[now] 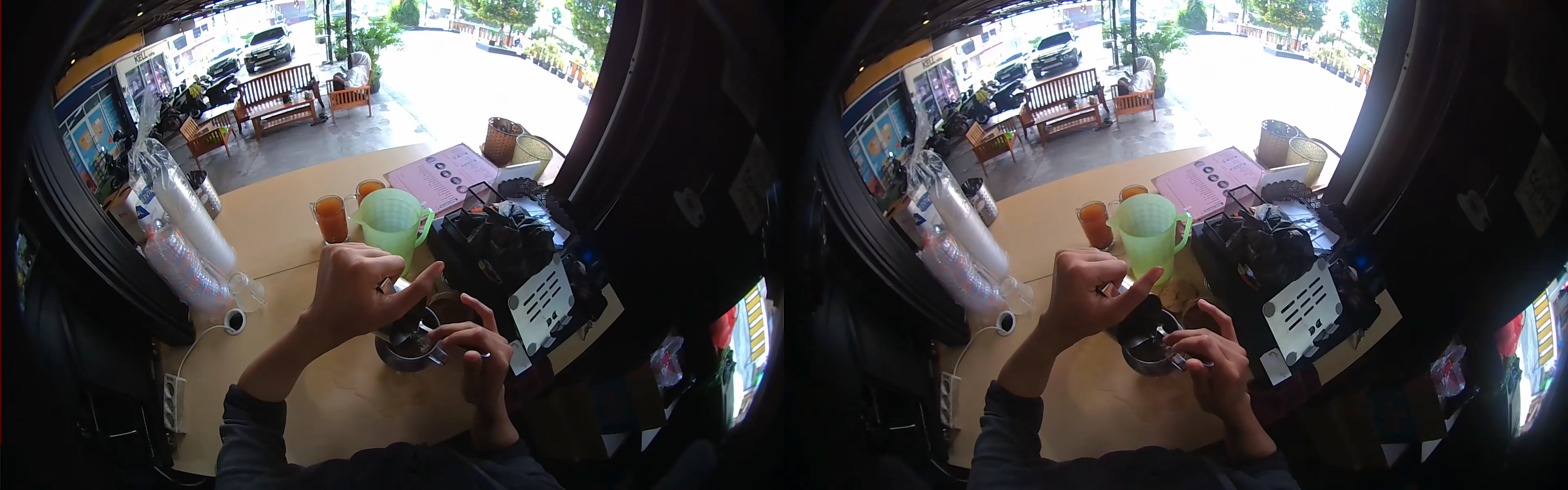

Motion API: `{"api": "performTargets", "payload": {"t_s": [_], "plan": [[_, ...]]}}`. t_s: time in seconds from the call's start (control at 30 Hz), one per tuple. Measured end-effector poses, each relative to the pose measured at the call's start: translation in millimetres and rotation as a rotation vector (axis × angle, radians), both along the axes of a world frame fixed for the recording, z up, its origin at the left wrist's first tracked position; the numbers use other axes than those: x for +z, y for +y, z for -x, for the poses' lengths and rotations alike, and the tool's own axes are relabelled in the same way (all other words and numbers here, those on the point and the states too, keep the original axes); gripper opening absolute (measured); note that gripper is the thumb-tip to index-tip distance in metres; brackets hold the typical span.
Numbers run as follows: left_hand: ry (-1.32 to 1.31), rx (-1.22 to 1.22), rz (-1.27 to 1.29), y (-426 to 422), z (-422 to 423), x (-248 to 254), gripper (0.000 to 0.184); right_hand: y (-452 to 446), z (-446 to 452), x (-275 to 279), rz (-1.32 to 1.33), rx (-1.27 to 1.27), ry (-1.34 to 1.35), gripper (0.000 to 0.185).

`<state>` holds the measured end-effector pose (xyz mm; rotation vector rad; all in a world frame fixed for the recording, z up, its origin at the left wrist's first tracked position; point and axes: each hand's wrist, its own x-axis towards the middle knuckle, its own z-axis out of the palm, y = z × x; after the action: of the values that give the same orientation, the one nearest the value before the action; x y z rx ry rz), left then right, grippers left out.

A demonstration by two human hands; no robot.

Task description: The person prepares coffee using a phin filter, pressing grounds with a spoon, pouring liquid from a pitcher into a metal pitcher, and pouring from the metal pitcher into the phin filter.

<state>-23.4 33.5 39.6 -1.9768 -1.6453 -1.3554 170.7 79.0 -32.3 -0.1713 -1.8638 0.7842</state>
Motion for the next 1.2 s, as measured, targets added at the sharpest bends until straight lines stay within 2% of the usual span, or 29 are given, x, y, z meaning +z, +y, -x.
{"api": "performTargets", "payload": {"t_s": [0.27,0.5,0.57,0.8,0.87,1.2], "plan": [[0.011,0.021,-0.019,-2,-2,2,0.047,-14,-5,6,0.014,-0.102,-0.103,0.038],[0.023,0.045,-0.016,-4,-1,1,0.048,-17,-4,3,0.050,-0.098,-0.058,0.039],[0.030,0.035,-0.019,-3,0,0,0.049,-17,4,5,0.100,-0.146,-0.059,0.055],[0.034,0.024,-0.009,-7,0,-1,0.049,-18,0,4,0.054,-0.167,-0.081,0.056],[0.052,0.024,-0.022,-6,0,-2,0.049,-13,9,0,0.003,-0.157,-0.037,0.036],[0.101,0.011,-0.073,-7,-2,-3,0.048,-14,2,-3,0.021,-0.127,-0.025,0.035]]}}
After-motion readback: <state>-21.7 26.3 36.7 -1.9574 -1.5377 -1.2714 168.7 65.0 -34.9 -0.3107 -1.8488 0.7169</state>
